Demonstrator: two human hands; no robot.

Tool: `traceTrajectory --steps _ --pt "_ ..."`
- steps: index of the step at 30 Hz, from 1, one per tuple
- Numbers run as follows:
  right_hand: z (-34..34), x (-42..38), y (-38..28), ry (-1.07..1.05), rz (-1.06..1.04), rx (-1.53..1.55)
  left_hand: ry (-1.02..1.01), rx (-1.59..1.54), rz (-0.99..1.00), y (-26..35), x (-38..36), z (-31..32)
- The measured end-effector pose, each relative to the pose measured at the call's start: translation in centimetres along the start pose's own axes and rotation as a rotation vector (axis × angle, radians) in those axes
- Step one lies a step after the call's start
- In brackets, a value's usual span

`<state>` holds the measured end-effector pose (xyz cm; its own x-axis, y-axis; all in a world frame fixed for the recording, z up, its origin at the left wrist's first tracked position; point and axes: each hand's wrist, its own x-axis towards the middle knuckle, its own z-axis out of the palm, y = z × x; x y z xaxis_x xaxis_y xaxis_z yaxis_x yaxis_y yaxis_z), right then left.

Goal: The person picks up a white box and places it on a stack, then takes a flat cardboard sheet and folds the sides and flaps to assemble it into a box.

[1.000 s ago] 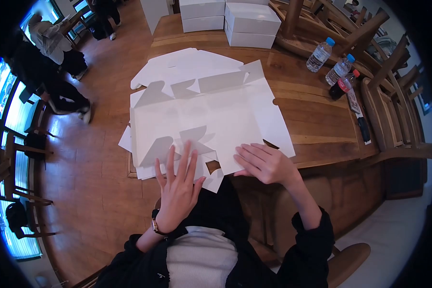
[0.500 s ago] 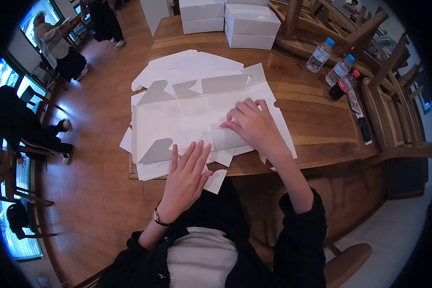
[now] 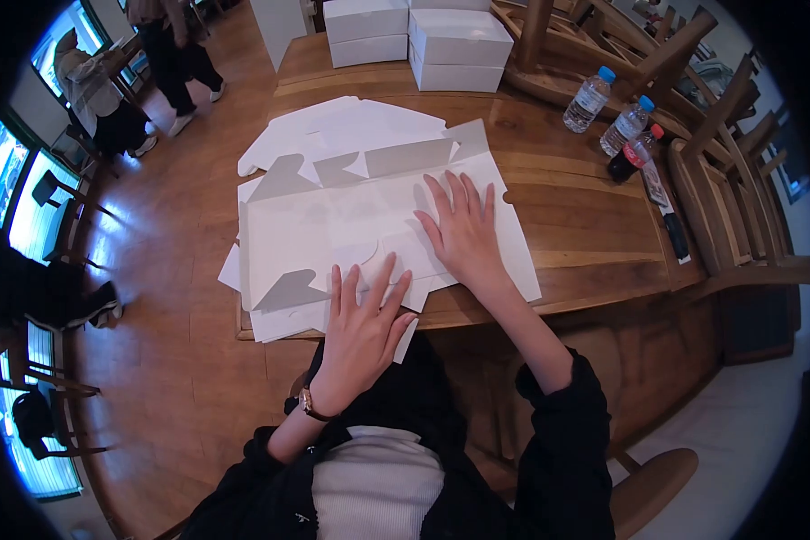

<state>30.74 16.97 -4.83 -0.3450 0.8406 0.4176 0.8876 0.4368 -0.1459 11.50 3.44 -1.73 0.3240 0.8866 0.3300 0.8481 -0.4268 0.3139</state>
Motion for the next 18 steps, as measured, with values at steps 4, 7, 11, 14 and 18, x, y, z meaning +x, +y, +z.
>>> traceTrajectory --steps 4,7,11,14,18 --pt "-3.6 -0.6 0.8 -0.101 0.022 0.041 -0.004 0.029 -0.003 0.3 -0.1 0.1" --pt "-7.5 -2.0 3.5 -0.288 0.005 0.189 -0.007 0.026 -0.001 0.3 -0.2 0.2" --pt "-12.6 -4.4 3.5 -0.444 0.003 0.151 -0.007 0.022 -0.007 0.3 -0.1 0.1" --pt "-13.5 -6.6 3.6 -0.469 -0.007 0.132 -0.006 0.016 -0.011 0.4 -0.1 0.1" --pt "-13.7 -7.9 5.5 -0.267 -0.176 -0.015 -0.011 0.020 -0.007 0.3 -0.1 0.1"
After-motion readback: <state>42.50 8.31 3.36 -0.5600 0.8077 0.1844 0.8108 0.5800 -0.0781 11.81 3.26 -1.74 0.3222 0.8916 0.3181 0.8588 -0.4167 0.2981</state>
